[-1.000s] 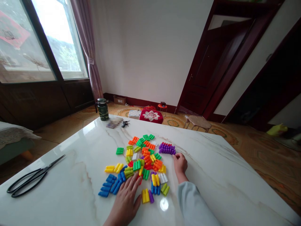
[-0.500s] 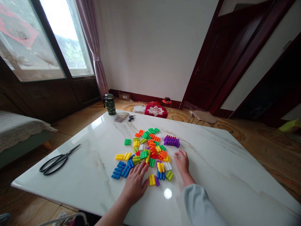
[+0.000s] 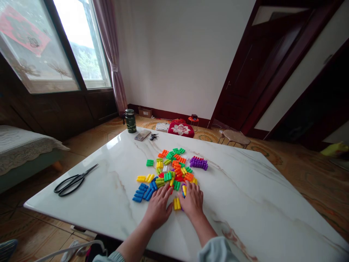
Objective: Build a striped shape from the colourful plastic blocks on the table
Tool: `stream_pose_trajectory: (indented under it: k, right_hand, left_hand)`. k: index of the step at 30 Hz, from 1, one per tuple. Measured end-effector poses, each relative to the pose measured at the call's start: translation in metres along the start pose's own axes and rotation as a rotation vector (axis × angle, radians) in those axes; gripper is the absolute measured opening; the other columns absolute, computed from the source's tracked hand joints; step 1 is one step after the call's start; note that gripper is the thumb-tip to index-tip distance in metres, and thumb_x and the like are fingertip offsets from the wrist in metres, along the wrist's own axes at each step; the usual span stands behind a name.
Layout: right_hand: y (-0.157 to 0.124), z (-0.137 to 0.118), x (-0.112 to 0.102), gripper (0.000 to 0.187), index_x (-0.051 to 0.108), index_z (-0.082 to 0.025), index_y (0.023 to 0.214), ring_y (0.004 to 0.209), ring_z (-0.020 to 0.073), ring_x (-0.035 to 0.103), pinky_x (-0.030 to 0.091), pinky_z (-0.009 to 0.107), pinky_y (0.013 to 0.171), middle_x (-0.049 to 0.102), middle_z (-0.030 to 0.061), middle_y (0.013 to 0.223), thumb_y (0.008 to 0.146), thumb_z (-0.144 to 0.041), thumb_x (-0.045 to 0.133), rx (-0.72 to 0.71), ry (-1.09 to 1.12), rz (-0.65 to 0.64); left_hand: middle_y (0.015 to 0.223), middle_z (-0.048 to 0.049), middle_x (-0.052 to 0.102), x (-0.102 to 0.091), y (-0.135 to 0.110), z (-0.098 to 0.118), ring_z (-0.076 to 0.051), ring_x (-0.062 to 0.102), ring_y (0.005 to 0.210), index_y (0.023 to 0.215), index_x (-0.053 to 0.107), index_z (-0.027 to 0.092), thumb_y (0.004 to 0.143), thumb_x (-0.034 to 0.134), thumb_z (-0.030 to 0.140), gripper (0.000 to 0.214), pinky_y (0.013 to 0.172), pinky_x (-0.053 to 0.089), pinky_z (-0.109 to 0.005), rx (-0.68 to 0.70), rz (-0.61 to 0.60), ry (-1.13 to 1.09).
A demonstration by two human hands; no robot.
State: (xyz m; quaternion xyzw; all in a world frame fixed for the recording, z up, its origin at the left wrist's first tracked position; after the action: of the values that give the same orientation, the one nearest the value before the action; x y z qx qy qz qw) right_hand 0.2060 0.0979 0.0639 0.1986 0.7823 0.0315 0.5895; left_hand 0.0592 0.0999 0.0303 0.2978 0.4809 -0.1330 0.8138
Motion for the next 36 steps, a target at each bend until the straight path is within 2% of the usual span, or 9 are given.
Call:
stream_pose_trajectory:
  k: [4,10,15,21,24,27,31,32,36]
  right_hand:
    - [0.009,-0.009,0.018,0.035,0.065,-0.022,0.110,0.103,0.0287,0.056,0.037,0.039,0.086,0.065,0.0121,0.107,0.076,-0.019,0.059,0.022,-0.116,-0.066]
    - [0.021,0.000,0.034,0.036,0.067,-0.020,0.106,0.092,0.0277,0.061,0.039,0.039,0.085,0.068,0.0149,0.101,0.073,-0.016,0.057,-0.024,-0.047,0.013]
    - [0.022,0.007,0.020,0.036,0.064,-0.019,0.108,0.096,0.0270,0.063,0.042,0.042,0.091,0.070,0.0115,0.103,0.073,-0.022,0.055,-0.030,0.344,0.114]
    - [0.023,0.005,0.013,0.035,0.061,-0.019,0.107,0.095,0.0223,0.063,0.049,0.037,0.088,0.068,0.0082,0.103,0.075,-0.033,0.062,0.090,0.961,0.108]
    - [0.024,0.008,0.019,0.037,0.060,-0.019,0.106,0.086,0.0189,0.064,0.053,0.031,0.075,0.068,0.0051,0.097,0.076,-0.040,0.063,0.223,1.279,0.067]
    - [0.020,0.028,0.028,0.039,0.062,-0.018,0.101,0.064,0.0139,0.060,0.048,0.023,0.053,0.066,0.0010,0.080,0.078,-0.050,0.060,0.390,1.450,0.064]
    - [0.023,0.079,0.023,0.047,0.066,-0.015,0.091,0.052,0.0140,0.055,0.044,0.024,0.046,0.060,-0.0003,0.060,0.080,-0.058,0.053,0.393,1.166,0.178]
    - [0.028,0.091,0.017,0.048,0.067,-0.014,0.089,0.053,0.0155,0.057,0.046,0.025,0.047,0.063,0.0013,0.061,0.079,-0.058,0.052,0.360,1.013,0.203]
    - [0.051,0.137,0.005,0.032,0.069,-0.017,0.076,0.068,0.0222,0.062,0.051,0.033,0.065,0.069,0.0077,0.073,0.064,-0.046,0.066,0.315,0.810,0.258]
  left_hand:
    - [0.150,-0.0101,0.040,-0.001,0.001,0.000,-0.028,0.043,0.131,0.140,0.044,0.022,0.085,0.050,0.028,0.056,0.103,0.040,-0.048,0.002,-0.003,-0.008]
    - [0.150,-0.0113,0.039,-0.003,0.001,0.001,-0.029,0.042,0.132,0.140,0.044,0.020,0.084,0.051,0.026,0.057,0.103,0.039,-0.048,-0.008,0.004,-0.008]
    - [0.151,-0.0110,0.037,-0.001,0.000,0.000,-0.029,0.043,0.131,0.142,0.042,0.022,0.085,0.050,0.027,0.058,0.103,0.040,-0.047,-0.012,0.003,-0.004]
    - [0.152,-0.0101,0.037,0.001,0.000,-0.001,-0.027,0.042,0.132,0.142,0.041,0.021,0.085,0.050,0.027,0.058,0.104,0.039,-0.045,0.001,0.009,0.020]
    - [0.151,-0.0099,0.038,0.001,0.000,-0.001,-0.026,0.041,0.133,0.142,0.040,0.021,0.086,0.049,0.027,0.057,0.105,0.039,-0.043,0.020,0.031,0.029]
    - [0.150,-0.0100,0.039,0.000,0.000,-0.002,-0.026,0.043,0.132,0.142,0.041,0.021,0.086,0.050,0.026,0.057,0.105,0.040,-0.043,0.024,0.048,0.035]
    - [0.150,-0.0104,0.040,-0.001,0.000,-0.002,-0.027,0.045,0.130,0.143,0.040,0.022,0.087,0.049,0.027,0.057,0.102,0.043,-0.044,0.029,0.050,0.041]
    - [0.149,-0.0106,0.040,-0.001,0.000,-0.002,-0.027,0.046,0.130,0.143,0.040,0.023,0.088,0.049,0.028,0.056,0.101,0.044,-0.044,0.030,0.053,0.044]
    - [0.149,-0.0104,0.041,0.001,-0.001,-0.003,-0.028,0.047,0.129,0.143,0.039,0.023,0.088,0.049,0.028,0.056,0.100,0.044,-0.044,0.028,0.056,0.060]
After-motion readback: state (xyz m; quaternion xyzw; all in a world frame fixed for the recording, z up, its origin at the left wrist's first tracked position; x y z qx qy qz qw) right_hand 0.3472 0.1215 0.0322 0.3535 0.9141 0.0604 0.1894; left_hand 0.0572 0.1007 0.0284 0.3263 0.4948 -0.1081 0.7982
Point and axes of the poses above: each hand's wrist, its own y-axis towards the middle knuckle, its own x-axis out of the palm, z = x × y, the point moved 10 cm from there along y, towards the middle knuckle
